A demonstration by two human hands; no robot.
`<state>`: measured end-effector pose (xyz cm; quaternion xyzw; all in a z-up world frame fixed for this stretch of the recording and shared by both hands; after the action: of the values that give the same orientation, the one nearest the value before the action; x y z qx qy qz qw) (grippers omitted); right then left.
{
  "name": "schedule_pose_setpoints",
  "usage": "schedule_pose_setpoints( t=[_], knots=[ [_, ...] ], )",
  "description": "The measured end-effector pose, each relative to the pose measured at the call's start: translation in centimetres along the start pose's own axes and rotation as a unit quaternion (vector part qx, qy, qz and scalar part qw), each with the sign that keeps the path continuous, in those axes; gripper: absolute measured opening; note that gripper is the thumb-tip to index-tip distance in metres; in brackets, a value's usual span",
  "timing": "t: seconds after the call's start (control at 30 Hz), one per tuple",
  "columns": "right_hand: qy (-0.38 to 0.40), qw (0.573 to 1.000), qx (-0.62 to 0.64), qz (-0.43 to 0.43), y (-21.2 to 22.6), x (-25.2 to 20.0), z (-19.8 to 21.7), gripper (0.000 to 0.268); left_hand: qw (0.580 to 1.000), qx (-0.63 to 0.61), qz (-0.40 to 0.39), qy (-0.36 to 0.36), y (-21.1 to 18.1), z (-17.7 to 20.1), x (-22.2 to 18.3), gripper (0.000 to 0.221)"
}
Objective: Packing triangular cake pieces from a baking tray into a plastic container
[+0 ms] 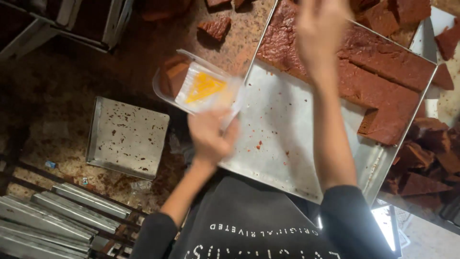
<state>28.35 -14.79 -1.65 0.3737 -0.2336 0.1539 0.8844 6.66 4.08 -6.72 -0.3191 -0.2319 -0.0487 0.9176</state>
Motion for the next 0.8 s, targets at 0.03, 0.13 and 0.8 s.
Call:
schedule_pose_setpoints(
  t=[0.03, 0.13, 0.8],
  knots=[
    [0.034, 0.999, 0.034, -0.005, -2.3, 0.7, -3.2, 0.030, 0.998, 0.039, -0.021, 0.053, -0.3, -1.4, -1.7, 0.028],
    [0.062, 0.976, -0.203, 0.038, -6.8, -2.7, -9.4, 0.036, 0.986, 0.021, -0.160, 0.044, -4.0, -1.4, -4.7, 0.033],
    [0.282, 0.935, -0.203, 0.069, 1.0, -22.7, 4.4, 0.038, 0.987, 0.003, -0.068, -0.144, 2.2, 0.4, -2.7, 0.022]
  ],
)
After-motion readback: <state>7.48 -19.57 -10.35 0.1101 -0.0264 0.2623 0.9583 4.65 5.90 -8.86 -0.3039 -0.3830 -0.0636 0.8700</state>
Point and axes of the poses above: each hand's wrist, its own x-axis towards the middle knuckle, its own z-axis out of the back of the hand, y = z × x, the point moved 4 cm from there along x, towards the middle knuckle, and after that the axes turned 4 degrees about x, right-handed, at the moved point
